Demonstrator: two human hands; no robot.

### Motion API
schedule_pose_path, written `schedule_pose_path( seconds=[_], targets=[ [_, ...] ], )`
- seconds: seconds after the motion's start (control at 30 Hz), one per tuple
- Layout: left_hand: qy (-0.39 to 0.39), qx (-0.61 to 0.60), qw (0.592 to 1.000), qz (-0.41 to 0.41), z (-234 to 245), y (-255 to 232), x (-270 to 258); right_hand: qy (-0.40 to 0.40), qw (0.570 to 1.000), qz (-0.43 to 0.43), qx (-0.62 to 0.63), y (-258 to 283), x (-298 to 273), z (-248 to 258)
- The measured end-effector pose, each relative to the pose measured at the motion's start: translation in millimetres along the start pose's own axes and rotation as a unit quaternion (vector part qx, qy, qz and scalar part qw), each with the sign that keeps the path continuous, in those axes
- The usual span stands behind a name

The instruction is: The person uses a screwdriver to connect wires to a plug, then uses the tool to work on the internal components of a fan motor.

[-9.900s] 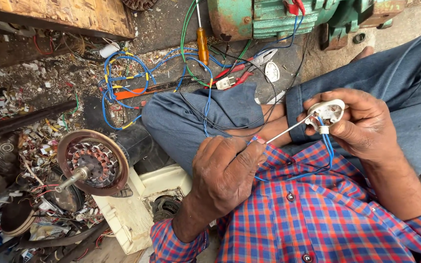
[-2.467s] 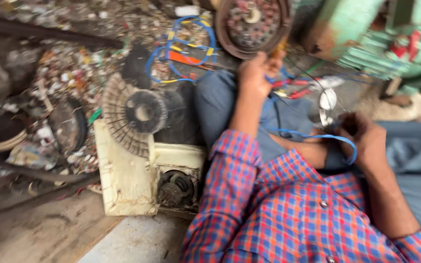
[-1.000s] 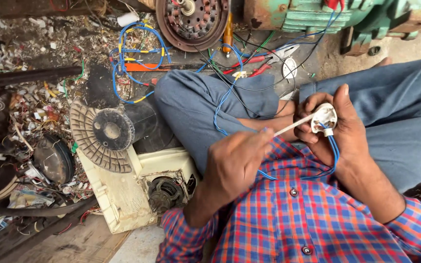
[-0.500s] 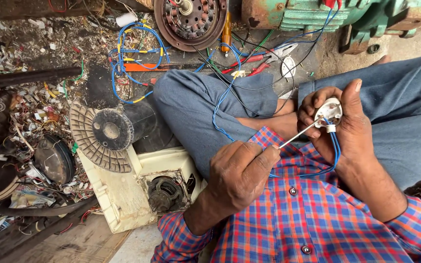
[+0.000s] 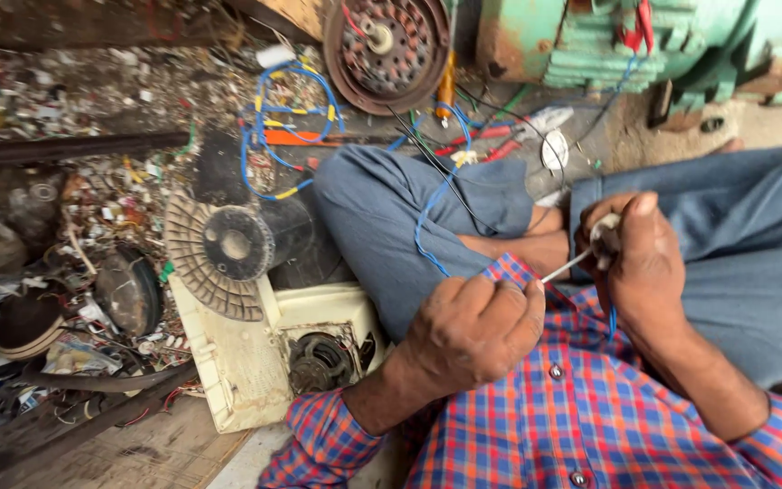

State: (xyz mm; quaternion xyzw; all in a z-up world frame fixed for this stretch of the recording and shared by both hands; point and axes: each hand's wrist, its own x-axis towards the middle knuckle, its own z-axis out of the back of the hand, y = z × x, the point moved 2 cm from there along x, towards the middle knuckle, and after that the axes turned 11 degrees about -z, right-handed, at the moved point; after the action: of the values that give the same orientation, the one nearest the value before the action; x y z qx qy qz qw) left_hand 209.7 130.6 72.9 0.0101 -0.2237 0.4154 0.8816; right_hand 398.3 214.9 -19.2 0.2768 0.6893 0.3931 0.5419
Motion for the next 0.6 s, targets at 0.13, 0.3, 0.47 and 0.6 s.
schedule_pose_path(
  seconds=[0.13, 0.3, 0.47, 0.6],
  targets=[
    [-0.016, -0.062, 0.998, -0.013, -5.1, 5.8, -2.4, -0.013, 1.000, -0.019, 0.005, -9.4, 4.8, -1.6],
    [-0.151, -0.437, 0.819, 0.340, -60.4, 4.8, -33.0, -0.058, 0.998, 0.028, 0.016, -14.9, 12.3, -1.4],
    [0.018, -0.244, 0.950, 0.197, -31.4, 7.6, -2.5, -0.065, 0.997, 0.013, 0.024, -7.5, 11.4, 0.8],
    [-0.015, -0.462, 0.798, 0.386, -73.8, 28.8, -21.7, -0.020, 0.993, 0.045, 0.103, -7.9, 18.5, 2.1]
  ],
)
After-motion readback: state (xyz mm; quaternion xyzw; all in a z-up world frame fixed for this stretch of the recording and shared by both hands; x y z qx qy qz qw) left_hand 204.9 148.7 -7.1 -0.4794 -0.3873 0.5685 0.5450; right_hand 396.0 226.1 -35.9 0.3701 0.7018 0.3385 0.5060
